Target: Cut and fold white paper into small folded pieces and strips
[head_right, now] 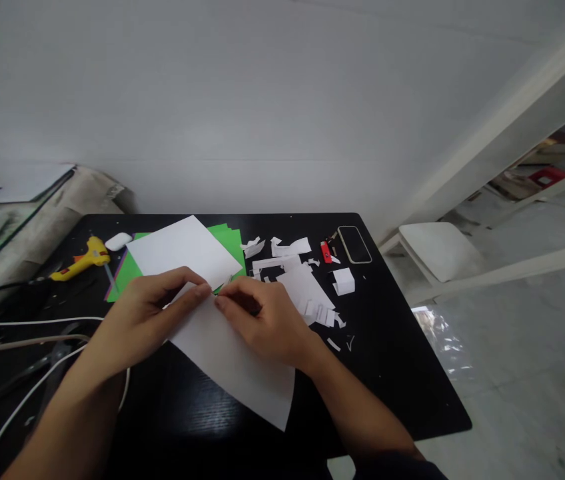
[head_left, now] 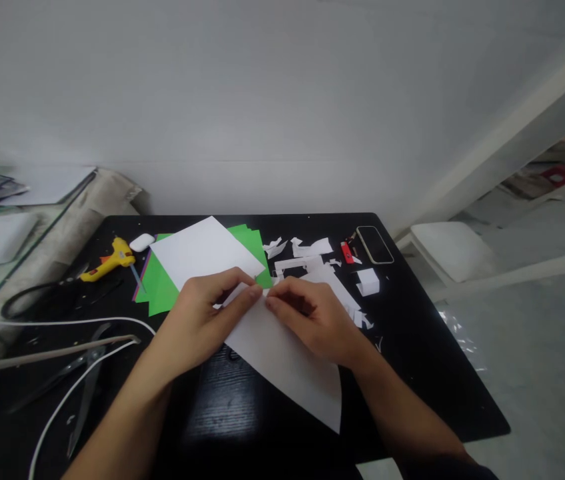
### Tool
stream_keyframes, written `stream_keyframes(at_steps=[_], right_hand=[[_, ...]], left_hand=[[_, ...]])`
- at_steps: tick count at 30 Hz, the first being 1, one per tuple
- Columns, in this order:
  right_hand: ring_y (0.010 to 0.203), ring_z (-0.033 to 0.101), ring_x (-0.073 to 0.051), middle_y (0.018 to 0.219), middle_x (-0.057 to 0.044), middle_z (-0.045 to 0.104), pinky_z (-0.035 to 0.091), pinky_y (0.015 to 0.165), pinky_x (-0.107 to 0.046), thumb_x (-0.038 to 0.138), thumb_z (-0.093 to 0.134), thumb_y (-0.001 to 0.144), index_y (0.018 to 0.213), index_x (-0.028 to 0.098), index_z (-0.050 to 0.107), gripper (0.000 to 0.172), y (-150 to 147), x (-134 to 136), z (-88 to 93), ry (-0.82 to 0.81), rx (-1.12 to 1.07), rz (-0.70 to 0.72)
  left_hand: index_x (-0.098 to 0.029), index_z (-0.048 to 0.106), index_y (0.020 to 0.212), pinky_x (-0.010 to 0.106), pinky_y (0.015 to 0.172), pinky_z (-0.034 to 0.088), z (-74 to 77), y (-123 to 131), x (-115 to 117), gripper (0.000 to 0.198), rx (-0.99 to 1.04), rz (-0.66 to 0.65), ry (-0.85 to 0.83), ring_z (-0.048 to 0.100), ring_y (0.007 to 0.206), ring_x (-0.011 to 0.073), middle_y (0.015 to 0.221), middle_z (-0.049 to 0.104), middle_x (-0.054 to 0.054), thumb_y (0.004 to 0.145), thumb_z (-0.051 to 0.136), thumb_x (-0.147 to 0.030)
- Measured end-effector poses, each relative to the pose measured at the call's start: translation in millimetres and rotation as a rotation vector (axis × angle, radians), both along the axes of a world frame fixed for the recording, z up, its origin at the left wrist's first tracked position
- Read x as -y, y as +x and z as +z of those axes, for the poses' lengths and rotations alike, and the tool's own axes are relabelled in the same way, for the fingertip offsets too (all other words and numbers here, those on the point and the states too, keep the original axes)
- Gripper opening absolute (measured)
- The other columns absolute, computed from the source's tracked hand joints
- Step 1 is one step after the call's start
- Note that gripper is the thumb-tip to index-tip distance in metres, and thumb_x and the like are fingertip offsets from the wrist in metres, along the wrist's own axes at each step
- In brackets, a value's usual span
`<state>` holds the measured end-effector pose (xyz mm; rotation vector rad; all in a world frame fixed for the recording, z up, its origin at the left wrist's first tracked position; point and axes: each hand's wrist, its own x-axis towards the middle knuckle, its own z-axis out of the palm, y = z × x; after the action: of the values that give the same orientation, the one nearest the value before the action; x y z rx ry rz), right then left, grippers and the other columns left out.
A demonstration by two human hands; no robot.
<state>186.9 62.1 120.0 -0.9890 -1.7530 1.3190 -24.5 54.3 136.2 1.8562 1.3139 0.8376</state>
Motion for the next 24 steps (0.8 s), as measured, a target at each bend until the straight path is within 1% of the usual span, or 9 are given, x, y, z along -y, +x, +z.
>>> stream_keyframes(at_steps=[2, 4, 7, 9, 12, 15, 17, 21, 24], right_hand=[[0.070, 0.059, -0.011, 0.080, 0.001, 0.068, 0.045, 0.063, -0.024, 0.030, 0.064, 0.100, 0.094, 0.018, 0.072, 0.015, 0, -1, -1.0, -0.004, 0.009, 0.007], [0.070, 0.058, -0.011, 0.081, 0.001, 0.068, 0.045, 0.064, -0.024, 0.030, 0.064, 0.099, 0.094, 0.018, 0.072, 0.016, 2, -1, -2.8, -0.015, 0.025, 0.018], [0.068, 0.057, -0.011, 0.079, 0.001, 0.067, 0.044, 0.063, -0.024, 0.029, 0.063, 0.099, 0.090, 0.018, 0.072, 0.017, 9, 2, -9.3, -0.057, 0.075, 0.046], [0.068, 0.057, -0.012, 0.077, 0.001, 0.067, 0.044, 0.062, -0.024, 0.029, 0.064, 0.098, 0.088, 0.017, 0.072, 0.017, 15, 7, -17.0, -0.104, 0.120, 0.069], [0.068, 0.057, -0.012, 0.077, 0.001, 0.067, 0.043, 0.061, -0.024, 0.029, 0.065, 0.096, 0.088, 0.017, 0.072, 0.016, 28, 19, -32.3, -0.217, 0.165, 0.117], [0.066, 0.057, -0.012, 0.073, 0.002, 0.065, 0.041, 0.059, -0.023, 0.030, 0.066, 0.095, 0.086, 0.017, 0.073, 0.017, 43, 34, -47.4, -0.317, 0.222, 0.167], [0.066, 0.058, -0.012, 0.073, 0.002, 0.066, 0.042, 0.060, -0.023, 0.028, 0.066, 0.095, 0.086, 0.018, 0.073, 0.016, 52, 43, -55.3, -0.363, 0.276, 0.186], [0.070, 0.066, -0.015, 0.074, 0.000, 0.072, 0.049, 0.065, -0.026, 0.027, 0.064, 0.095, 0.085, 0.017, 0.073, 0.017, 66, 58, -67.0, -0.434, 0.360, 0.174], [0.070, 0.069, -0.017, 0.074, -0.002, 0.074, 0.052, 0.065, -0.028, 0.026, 0.061, 0.096, 0.085, 0.016, 0.073, 0.019, 69, 64, -76.3, -0.460, 0.419, 0.140]], left_hand=[[-0.021, 0.073, 0.088, 0.020, 0.048, 0.036, -1.6, -1, 0, 0.029, -0.007, 0.019, 0.004, 0.051, 0.058, 0.0100, 0.065, 0.064, -0.003, 0.101, 0.059, -0.043], [-0.021, 0.073, 0.089, 0.020, 0.048, 0.037, -5.3, -2, 1, 0.030, 0.015, 0.047, -0.029, 0.052, 0.057, 0.0103, 0.064, 0.064, -0.003, 0.101, 0.060, -0.045], [-0.020, 0.072, 0.090, 0.021, 0.046, 0.036, -15.0, -6, 7, 0.033, 0.087, 0.118, -0.127, 0.052, 0.053, 0.0107, 0.061, 0.061, -0.003, 0.099, 0.061, -0.049], [-0.019, 0.072, 0.088, 0.021, 0.045, 0.036, -24.2, -9, 13, 0.034, 0.132, 0.165, -0.182, 0.051, 0.052, 0.0109, 0.061, 0.061, -0.003, 0.098, 0.062, -0.050], [-0.019, 0.072, 0.088, 0.021, 0.049, 0.040, -42.0, -16, 29, 0.034, 0.147, 0.206, -0.216, 0.056, 0.058, 0.0124, 0.069, 0.067, 0.000, 0.097, 0.063, -0.050], [-0.018, 0.073, 0.086, 0.022, 0.050, 0.040, -63.6, -23, 49, 0.037, 0.125, 0.242, -0.273, 0.055, 0.059, 0.0137, 0.069, 0.065, 0.000, 0.096, 0.063, -0.053], [-0.018, 0.072, 0.083, 0.022, 0.050, 0.038, -79.0, -27, 64, 0.041, 0.129, 0.288, -0.329, 0.053, 0.057, 0.0140, 0.065, 0.062, 0.000, 0.094, 0.063, -0.057], [-0.018, 0.070, 0.082, 0.022, 0.048, 0.035, -107.2, -33, 93, 0.046, 0.132, 0.401, -0.423, 0.048, 0.054, 0.0135, 0.061, 0.056, -0.002, 0.090, 0.063, -0.063], [-0.018, 0.069, 0.085, 0.023, 0.049, 0.036, -122.1, -35, 108, 0.048, 0.092, 0.428, -0.455, 0.050, 0.054, 0.0146, 0.062, 0.057, -0.003, 0.091, 0.059, -0.065]])
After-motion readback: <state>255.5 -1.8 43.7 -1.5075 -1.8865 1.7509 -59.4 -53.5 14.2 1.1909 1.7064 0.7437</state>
